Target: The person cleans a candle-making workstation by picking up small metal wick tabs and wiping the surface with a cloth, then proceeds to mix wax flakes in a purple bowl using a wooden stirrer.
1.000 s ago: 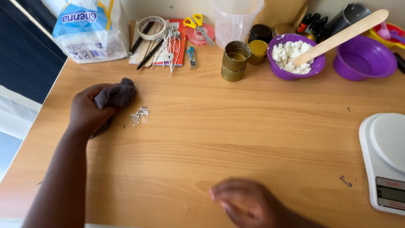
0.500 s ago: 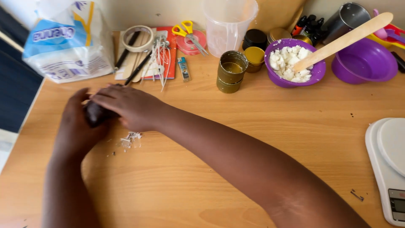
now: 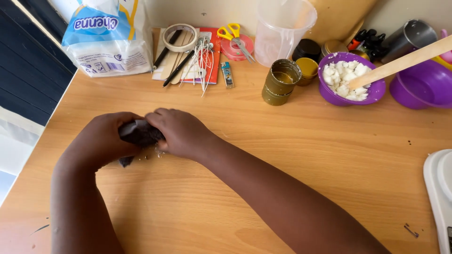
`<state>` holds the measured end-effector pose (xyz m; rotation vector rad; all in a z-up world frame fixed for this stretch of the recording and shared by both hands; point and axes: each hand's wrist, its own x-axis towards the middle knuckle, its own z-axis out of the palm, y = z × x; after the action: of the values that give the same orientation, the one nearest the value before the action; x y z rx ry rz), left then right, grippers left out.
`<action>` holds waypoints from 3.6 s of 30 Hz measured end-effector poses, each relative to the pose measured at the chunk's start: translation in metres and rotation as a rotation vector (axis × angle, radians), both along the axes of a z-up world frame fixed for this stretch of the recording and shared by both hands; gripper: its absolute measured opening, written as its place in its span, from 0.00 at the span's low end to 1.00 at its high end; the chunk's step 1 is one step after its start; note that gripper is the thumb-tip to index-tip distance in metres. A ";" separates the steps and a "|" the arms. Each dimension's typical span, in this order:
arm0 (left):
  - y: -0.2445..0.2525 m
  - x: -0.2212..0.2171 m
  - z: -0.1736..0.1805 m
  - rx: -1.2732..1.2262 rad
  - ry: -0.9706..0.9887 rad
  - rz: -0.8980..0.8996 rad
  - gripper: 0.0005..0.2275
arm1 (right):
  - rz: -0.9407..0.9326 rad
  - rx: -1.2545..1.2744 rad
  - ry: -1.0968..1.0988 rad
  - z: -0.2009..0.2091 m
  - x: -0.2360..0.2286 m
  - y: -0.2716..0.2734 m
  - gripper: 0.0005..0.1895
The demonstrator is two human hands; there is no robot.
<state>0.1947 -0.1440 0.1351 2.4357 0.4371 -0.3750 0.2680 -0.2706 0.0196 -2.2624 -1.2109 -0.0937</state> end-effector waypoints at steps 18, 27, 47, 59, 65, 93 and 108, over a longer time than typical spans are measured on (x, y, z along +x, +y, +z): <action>0.082 0.026 -0.090 0.437 -0.358 0.201 0.14 | 0.016 -0.107 0.083 0.012 0.038 0.093 0.15; 0.059 0.020 -0.067 0.451 0.016 -0.038 0.20 | -0.009 -0.083 0.069 0.003 0.022 0.048 0.16; 0.054 0.032 -0.088 0.451 -0.464 0.068 0.15 | -0.078 -0.092 -0.094 0.002 0.055 0.060 0.19; 0.015 0.017 -0.033 0.375 -0.010 0.022 0.11 | 0.004 0.047 0.102 -0.019 0.033 0.007 0.29; 0.018 0.004 -0.024 0.161 0.071 -0.128 0.06 | -0.010 -0.145 0.009 0.008 -0.009 -0.028 0.26; 0.009 0.005 -0.023 0.087 0.335 -0.137 0.06 | 0.235 0.060 0.152 -0.005 0.021 -0.017 0.31; 0.036 0.018 -0.055 0.226 -0.492 -0.067 0.11 | -0.070 -0.019 0.076 0.022 0.024 0.000 0.26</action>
<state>0.2127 -0.1082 0.0800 2.6478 0.1883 0.2616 0.2919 -0.2701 0.0415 -2.3033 -1.0984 -0.0233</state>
